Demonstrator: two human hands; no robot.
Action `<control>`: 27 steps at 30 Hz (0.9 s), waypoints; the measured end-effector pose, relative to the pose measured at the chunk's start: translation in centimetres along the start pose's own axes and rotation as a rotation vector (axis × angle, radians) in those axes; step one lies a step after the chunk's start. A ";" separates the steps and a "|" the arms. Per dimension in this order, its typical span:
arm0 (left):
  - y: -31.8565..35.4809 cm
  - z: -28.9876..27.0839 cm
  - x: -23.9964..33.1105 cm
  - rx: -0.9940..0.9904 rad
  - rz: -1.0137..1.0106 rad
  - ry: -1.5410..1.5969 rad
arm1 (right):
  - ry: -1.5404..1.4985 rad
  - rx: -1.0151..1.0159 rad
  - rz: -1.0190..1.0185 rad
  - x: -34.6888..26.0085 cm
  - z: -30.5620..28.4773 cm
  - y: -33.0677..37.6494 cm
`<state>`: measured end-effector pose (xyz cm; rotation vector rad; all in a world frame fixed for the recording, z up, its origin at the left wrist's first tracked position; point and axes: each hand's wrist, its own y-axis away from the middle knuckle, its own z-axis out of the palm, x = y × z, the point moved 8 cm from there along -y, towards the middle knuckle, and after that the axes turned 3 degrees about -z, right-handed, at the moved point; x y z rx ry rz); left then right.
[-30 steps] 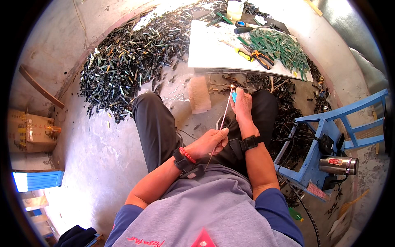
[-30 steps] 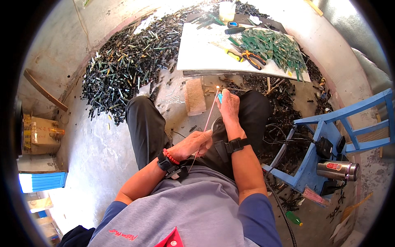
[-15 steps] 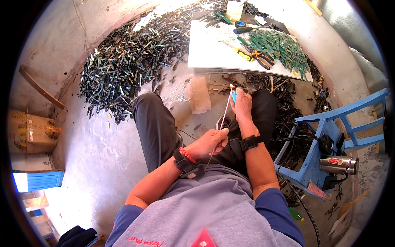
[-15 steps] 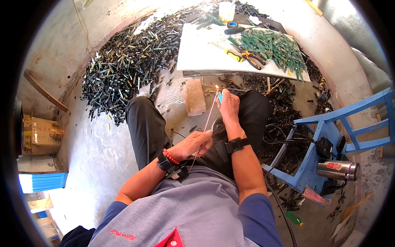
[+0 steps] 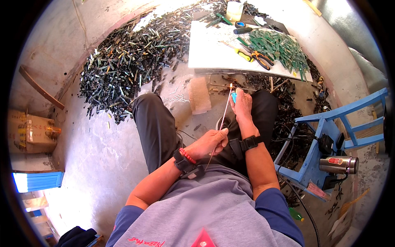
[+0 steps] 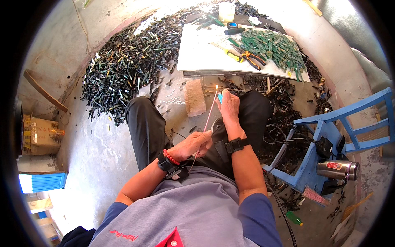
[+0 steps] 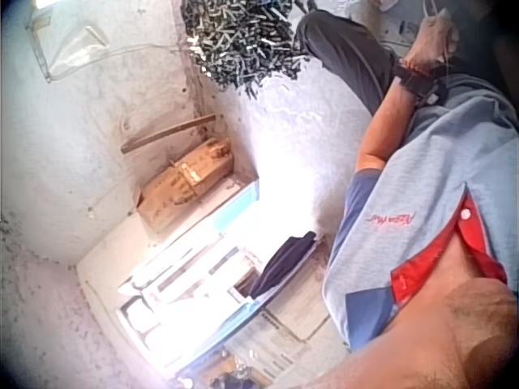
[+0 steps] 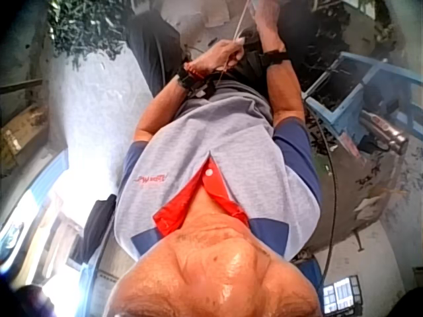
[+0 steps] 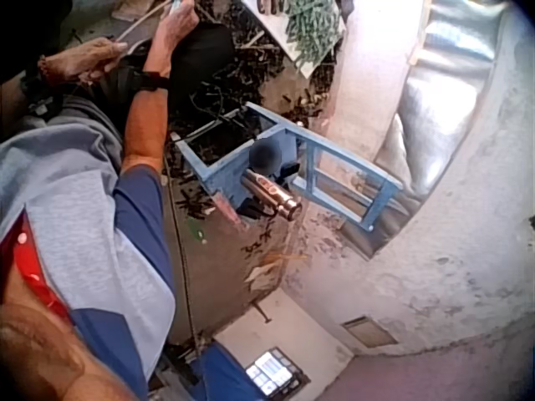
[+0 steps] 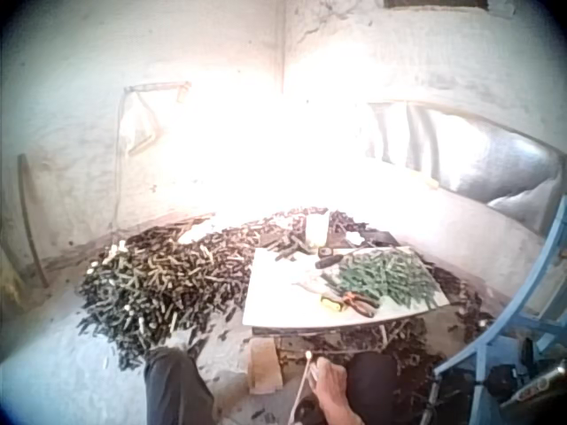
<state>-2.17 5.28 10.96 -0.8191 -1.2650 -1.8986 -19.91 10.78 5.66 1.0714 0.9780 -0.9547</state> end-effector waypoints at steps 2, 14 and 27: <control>0.0 0.0 -0.1 -0.003 -0.002 0.007 | 0.008 0.001 -0.010 0.0 -0.1 -0.1; -0.1 -0.1 -0.3 0.002 -0.023 0.006 | 0.065 0.004 -0.019 -0.5 0.2 0.3; -0.1 0.1 -0.2 -0.011 -0.015 0.014 | 0.082 0.015 -0.025 -0.7 0.3 0.3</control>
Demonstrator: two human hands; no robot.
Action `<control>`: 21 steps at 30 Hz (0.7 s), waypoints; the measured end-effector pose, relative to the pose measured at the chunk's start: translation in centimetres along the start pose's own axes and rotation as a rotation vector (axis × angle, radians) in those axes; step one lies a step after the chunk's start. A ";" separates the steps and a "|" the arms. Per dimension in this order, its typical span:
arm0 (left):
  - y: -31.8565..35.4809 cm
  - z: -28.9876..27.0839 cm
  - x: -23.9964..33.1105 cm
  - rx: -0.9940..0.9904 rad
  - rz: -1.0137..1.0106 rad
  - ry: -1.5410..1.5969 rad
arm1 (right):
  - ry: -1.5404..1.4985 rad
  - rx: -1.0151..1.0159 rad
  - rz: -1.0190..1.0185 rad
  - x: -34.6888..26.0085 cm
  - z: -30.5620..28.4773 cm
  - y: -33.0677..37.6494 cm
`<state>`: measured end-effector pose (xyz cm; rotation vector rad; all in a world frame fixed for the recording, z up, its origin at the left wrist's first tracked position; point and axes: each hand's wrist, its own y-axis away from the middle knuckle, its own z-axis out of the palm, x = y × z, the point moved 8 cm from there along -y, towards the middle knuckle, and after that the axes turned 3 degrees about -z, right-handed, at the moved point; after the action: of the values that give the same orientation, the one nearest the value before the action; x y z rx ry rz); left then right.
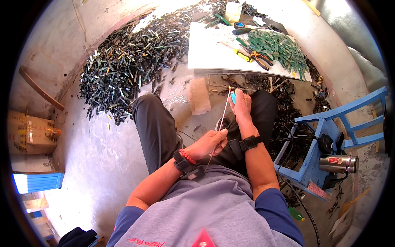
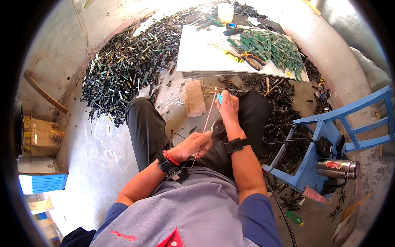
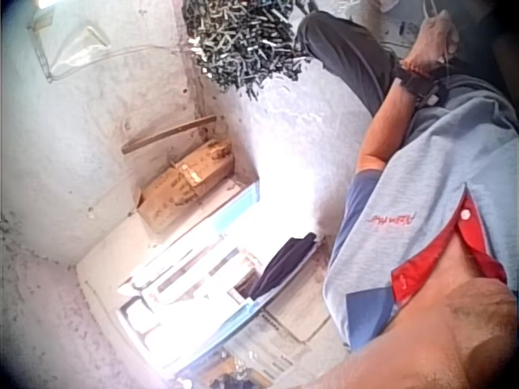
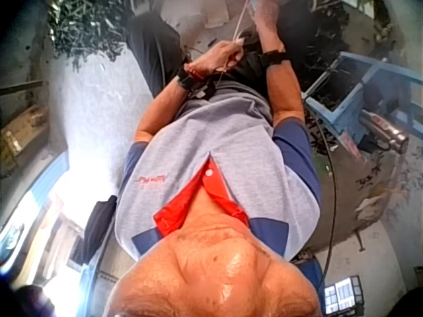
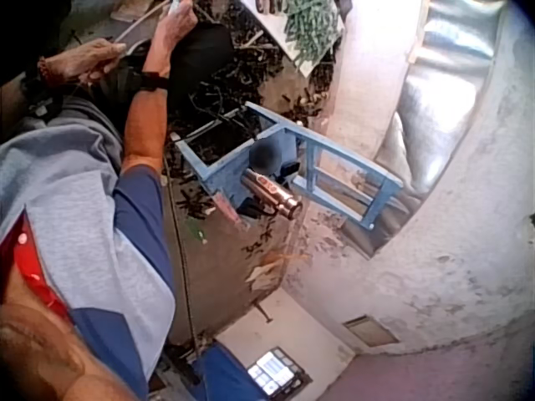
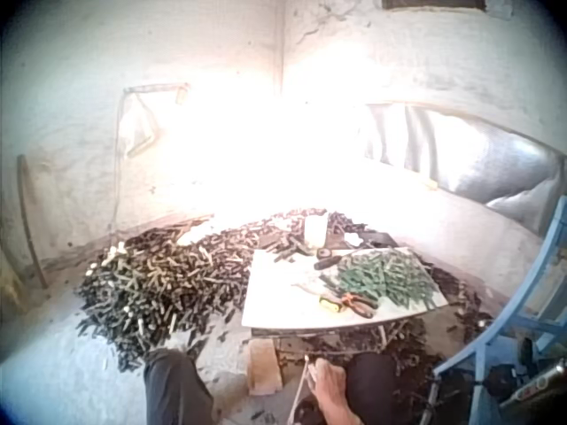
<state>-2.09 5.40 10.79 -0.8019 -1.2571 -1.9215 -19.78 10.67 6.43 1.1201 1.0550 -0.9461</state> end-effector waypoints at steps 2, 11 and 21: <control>0.0 0.0 0.0 0.005 0.000 0.000 | -0.005 0.007 0.007 -0.1 0.1 0.1; 0.0 0.1 -0.1 -0.014 0.003 0.020 | 0.026 -0.027 -0.003 -0.3 0.0 0.2; -0.2 0.1 -0.2 -0.006 0.002 0.026 | 0.003 -0.006 0.012 -0.2 0.1 0.2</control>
<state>-2.08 5.60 10.57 -0.7790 -1.2353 -1.9286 -19.64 10.60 6.70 1.1221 1.0516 -0.9321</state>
